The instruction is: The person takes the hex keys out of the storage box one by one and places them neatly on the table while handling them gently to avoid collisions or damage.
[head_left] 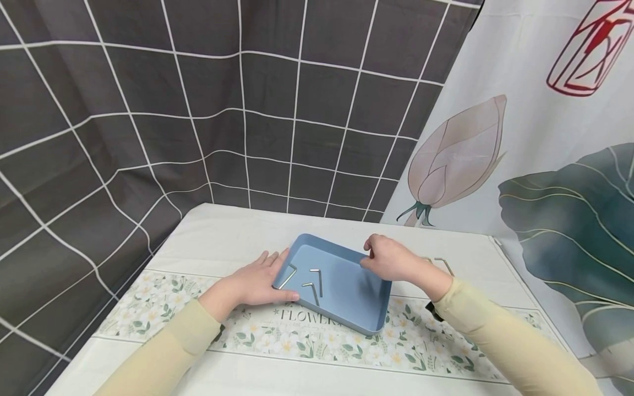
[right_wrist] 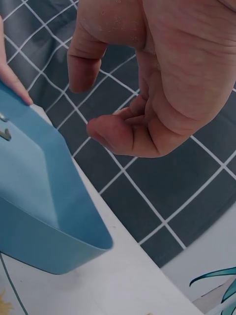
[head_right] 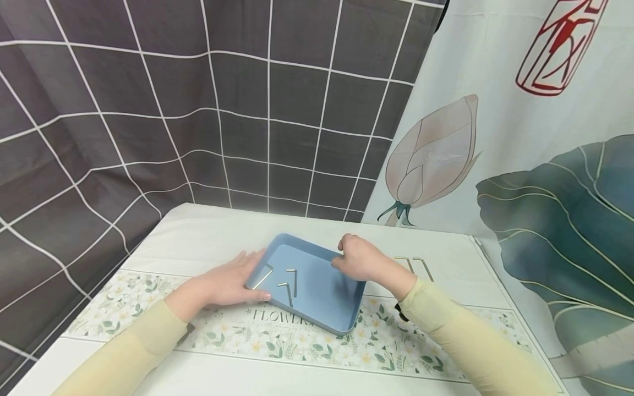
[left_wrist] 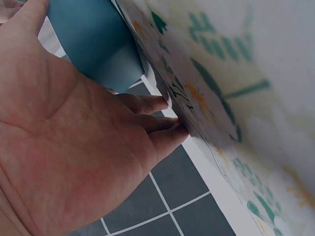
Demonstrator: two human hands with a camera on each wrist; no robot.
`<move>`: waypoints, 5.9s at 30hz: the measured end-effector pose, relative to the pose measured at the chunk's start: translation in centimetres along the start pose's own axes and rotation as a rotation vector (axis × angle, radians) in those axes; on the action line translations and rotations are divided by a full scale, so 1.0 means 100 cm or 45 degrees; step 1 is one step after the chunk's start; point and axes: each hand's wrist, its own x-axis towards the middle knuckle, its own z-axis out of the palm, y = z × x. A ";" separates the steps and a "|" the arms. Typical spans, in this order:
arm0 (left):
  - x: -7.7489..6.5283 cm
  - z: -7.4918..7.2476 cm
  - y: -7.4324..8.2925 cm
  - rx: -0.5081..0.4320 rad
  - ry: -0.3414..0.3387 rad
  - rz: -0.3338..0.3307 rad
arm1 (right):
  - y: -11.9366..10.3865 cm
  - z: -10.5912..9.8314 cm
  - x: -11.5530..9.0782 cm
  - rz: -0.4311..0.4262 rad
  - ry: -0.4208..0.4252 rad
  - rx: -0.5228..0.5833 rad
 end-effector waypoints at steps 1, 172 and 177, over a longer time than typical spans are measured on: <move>0.000 0.000 0.000 -0.002 -0.001 -0.001 | 0.000 0.001 0.001 -0.001 -0.003 -0.002; 0.002 0.003 -0.003 0.001 -0.019 -0.019 | -0.026 0.125 0.081 -0.315 -0.197 -0.329; 0.002 0.003 -0.004 -0.008 -0.012 -0.024 | -0.060 0.092 0.052 -0.245 -0.230 -0.304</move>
